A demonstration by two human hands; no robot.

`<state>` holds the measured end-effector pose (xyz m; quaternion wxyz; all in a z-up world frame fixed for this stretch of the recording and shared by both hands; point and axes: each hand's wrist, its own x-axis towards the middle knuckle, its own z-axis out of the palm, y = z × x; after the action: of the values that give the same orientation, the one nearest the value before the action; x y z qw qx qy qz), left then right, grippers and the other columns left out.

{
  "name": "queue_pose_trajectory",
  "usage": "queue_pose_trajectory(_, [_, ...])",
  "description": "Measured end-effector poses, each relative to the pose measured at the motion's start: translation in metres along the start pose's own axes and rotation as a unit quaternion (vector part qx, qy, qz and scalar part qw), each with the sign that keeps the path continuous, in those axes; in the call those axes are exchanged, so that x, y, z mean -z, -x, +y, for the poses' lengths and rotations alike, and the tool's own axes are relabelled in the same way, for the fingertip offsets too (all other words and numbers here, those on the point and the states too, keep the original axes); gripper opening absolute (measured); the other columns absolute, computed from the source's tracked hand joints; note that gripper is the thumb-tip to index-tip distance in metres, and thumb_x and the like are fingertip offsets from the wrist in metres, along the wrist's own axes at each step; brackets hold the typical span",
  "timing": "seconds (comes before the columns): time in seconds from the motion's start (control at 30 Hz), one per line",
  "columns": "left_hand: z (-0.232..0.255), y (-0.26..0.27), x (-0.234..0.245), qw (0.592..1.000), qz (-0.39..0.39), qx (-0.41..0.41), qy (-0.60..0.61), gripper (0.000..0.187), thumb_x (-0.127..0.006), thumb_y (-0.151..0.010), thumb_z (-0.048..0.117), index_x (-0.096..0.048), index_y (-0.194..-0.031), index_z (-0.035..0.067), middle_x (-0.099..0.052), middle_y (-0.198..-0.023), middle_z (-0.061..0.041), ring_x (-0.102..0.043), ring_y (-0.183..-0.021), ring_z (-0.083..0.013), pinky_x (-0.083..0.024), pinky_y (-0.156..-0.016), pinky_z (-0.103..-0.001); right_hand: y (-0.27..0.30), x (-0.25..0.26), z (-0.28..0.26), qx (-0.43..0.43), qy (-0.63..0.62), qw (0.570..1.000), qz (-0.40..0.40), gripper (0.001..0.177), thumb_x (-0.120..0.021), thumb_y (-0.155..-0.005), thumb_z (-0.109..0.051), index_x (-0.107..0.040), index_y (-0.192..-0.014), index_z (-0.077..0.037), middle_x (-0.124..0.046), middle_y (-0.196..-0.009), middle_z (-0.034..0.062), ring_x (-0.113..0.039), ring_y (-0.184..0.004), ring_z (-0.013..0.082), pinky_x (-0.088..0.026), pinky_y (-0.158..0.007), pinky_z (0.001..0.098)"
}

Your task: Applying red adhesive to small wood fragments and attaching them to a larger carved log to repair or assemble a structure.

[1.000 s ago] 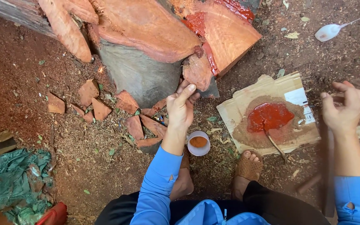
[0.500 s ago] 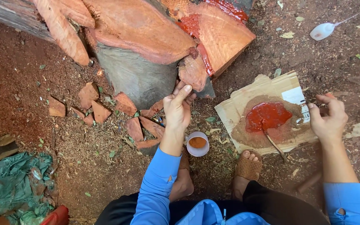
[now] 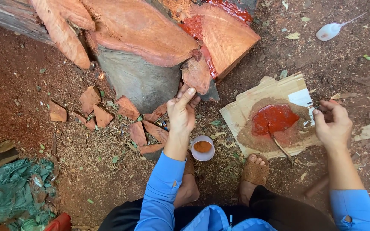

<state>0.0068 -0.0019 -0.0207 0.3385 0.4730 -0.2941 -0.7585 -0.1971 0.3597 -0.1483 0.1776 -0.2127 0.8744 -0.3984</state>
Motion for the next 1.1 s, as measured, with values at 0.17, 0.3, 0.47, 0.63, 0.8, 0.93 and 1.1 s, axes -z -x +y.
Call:
queue_pose_trajectory(0.17, [0.000, 0.000, 0.002, 1.000, -0.006, -0.004, -0.004, 0.031, -0.074, -0.088, -0.002, -0.066, -0.118, -0.004, -0.071, -0.105, -0.009, -0.069, -0.084, -0.0185, -0.060, -0.071, -0.032, 0.007, -0.010, 0.019, 0.029, -0.011, 0.999, 0.011, 0.026, -0.072, -0.106, 0.009, -0.067, -0.129, 0.019, -0.066, -0.110, 0.0272, -0.063, -0.088, 0.0289, -0.054, -0.074, 0.0352])
queue_pose_trajectory(0.3, [-0.002, -0.001, 0.002, 1.000, 0.003, -0.001, 0.004, 0.037, -0.075, -0.087, -0.003, -0.063, -0.122, -0.003, -0.072, -0.105, -0.009, -0.070, -0.082, -0.0185, -0.060, -0.070, -0.032, 0.008, -0.011, 0.023, 0.013, 0.034, 0.999, 0.000, 0.029, -0.072, -0.103, 0.002, -0.069, -0.131, 0.013, -0.068, -0.114, 0.0251, -0.063, -0.088, 0.0279, -0.052, -0.070, 0.0361])
queue_pose_trajectory(0.47, [0.000, 0.000, 0.000, 1.000, 0.000, 0.004, 0.001, 0.041, -0.075, -0.087, -0.002, -0.061, -0.125, -0.004, -0.070, -0.104, -0.011, -0.068, -0.083, -0.0186, -0.058, -0.072, -0.034, 0.007, -0.011, 0.020, -0.008, 0.026, 1.000, -0.009, 0.027, -0.070, -0.105, 0.003, -0.069, -0.131, 0.012, -0.067, -0.107, 0.0224, -0.062, -0.086, 0.0265, -0.053, -0.070, 0.0351])
queue_pose_trajectory(0.63, [0.002, 0.002, -0.001, 1.000, -0.006, 0.008, 0.006, 0.037, -0.074, -0.088, -0.002, -0.062, -0.123, -0.004, -0.070, -0.104, -0.010, -0.068, -0.082, -0.0180, -0.058, -0.070, -0.032, 0.008, -0.012, 0.018, 0.010, 0.007, 1.000, -0.005, 0.028, -0.070, -0.103, 0.006, -0.068, -0.130, 0.014, -0.068, -0.113, 0.0252, -0.064, -0.093, 0.0291, -0.054, -0.078, 0.0372])
queue_pose_trajectory(0.8, [0.007, 0.005, -0.005, 1.000, -0.009, 0.013, -0.018, 0.009, -0.077, -0.086, 0.001, -0.072, -0.093, -0.004, -0.068, -0.096, -0.010, -0.065, -0.084, -0.0198, -0.056, -0.075, -0.035, 0.025, -0.018, 0.006, 0.024, -0.065, 0.997, 0.030, 0.024, -0.069, -0.103, 0.014, -0.065, -0.126, 0.020, -0.066, -0.130, 0.0313, -0.065, -0.098, 0.0330, -0.054, -0.084, 0.0390])
queue_pose_trajectory(0.93, [0.007, 0.004, -0.004, 1.000, -0.004, 0.015, -0.023, 0.010, -0.079, -0.084, 0.002, -0.073, -0.091, -0.001, -0.071, -0.090, -0.008, -0.067, -0.081, -0.0200, -0.056, -0.075, -0.035, 0.054, -0.029, -0.015, -0.027, -0.120, 0.992, -0.020, 0.020, -0.067, -0.100, 0.009, -0.068, -0.120, 0.009, -0.070, -0.105, 0.0187, -0.054, -0.072, 0.0186, -0.042, -0.061, 0.0269])
queue_pose_trajectory(1.1, [0.003, 0.001, 0.000, 0.998, 0.019, -0.006, -0.053, 0.011, -0.079, -0.082, -0.002, -0.076, -0.092, -0.003, -0.077, -0.096, -0.012, -0.075, -0.080, -0.0234, -0.065, -0.073, -0.034, 0.119, -0.087, -0.006, -0.104, -0.231, 0.962, -0.100, 0.019, -0.077, -0.090, -0.007, -0.078, -0.109, -0.008, -0.075, -0.090, 0.0165, -0.073, -0.078, 0.0274, -0.058, -0.072, 0.0399])
